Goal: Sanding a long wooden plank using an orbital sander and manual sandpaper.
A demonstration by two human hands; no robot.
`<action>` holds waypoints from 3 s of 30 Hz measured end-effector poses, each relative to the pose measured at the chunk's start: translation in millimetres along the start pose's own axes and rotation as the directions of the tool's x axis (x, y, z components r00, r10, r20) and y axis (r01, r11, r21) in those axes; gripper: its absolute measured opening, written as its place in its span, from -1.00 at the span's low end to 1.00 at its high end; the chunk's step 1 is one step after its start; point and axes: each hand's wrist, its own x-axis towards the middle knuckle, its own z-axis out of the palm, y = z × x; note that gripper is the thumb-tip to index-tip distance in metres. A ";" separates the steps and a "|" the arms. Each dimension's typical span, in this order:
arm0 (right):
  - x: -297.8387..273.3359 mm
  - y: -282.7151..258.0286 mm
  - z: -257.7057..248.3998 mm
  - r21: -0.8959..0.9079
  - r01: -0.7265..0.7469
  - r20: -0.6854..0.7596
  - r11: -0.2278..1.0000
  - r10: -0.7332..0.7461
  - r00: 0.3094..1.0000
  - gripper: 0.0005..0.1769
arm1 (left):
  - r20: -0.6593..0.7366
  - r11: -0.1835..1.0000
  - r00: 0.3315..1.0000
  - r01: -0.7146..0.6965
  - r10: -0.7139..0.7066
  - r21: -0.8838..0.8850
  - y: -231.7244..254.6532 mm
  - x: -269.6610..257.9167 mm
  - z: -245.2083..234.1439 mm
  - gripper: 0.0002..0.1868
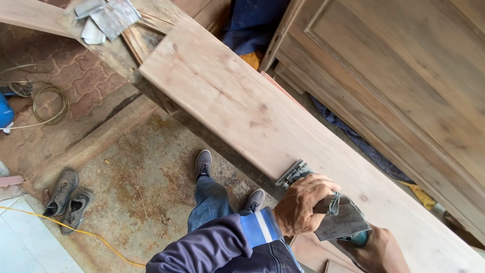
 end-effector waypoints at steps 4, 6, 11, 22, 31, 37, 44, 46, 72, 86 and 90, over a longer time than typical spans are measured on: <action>27.5 -89.7 -8.5 0.018 -0.018 0.052 1.000 0.018 0.999 -0.51 | -0.076 1.000 0.997 -0.015 0.017 0.025 -20.6 6.9 -73.6 -0.71; 43.1 -131.3 -10.9 0.030 0.033 0.052 0.999 -0.035 0.998 -0.53 | -0.090 0.999 0.996 -0.014 0.018 0.037 -28.1 15.9 -117.4 -0.72; 70.6 -248.5 -12.4 -0.029 0.189 -0.009 0.981 -0.190 0.982 -0.56 | -0.109 0.997 0.993 -0.029 0.037 0.077 -57.3 35.7 -228.3 -0.81; 121.3 -484.1 -16.1 -0.001 0.425 -0.027 0.905 -0.425 0.905 -0.56 | -0.236 0.990 0.969 -0.038 0.069 0.135 -145.4 50.0 -427.3 -0.77; 128.8 -514.9 -12.8 -0.008 0.390 -0.011 0.921 -0.390 0.921 -0.59 | -0.240 0.969 0.970 0.028 0.032 0.244 -124.5 60.8 -469.5 -0.77; 103.1 -425.9 -16.5 0.009 0.255 0.061 0.967 -0.255 0.965 -0.49 | -0.174 0.985 0.981 -0.052 0.081 0.162 -127.5 47.0 -374.0 -0.75; 60.5 -245.3 -4.0 0.075 0.060 0.081 0.995 -0.066 0.995 -0.60 | -0.136 0.978 0.979 -0.132 0.155 0.160 -97.4 42.0 -204.4 -0.75; 48.5 -189.7 3.1 0.109 -0.097 0.128 0.989 0.083 0.988 -0.63 | -0.057 0.993 0.995 -0.077 0.082 0.090 -87.4 39.0 -157.7 -0.75; 105.3 -162.9 -0.2 -0.110 -0.077 0.114 0.991 0.089 0.989 -0.56 | -0.148 0.983 0.979 -0.120 0.141 0.141 -107.3 50.3 -153.9 -0.85; 153.5 -508.6 -28.1 0.002 0.436 -0.008 0.900 -0.436 0.900 -0.47 | -0.513 0.950 0.858 0.170 -0.012 0.261 -175.3 73.6 -434.0 -0.78; 158.9 -511.1 -27.4 -0.021 0.487 -0.054 0.873 -0.488 0.871 -0.52 | -0.491 0.962 0.870 0.092 0.049 0.258 -177.1 81.2 -443.2 -0.81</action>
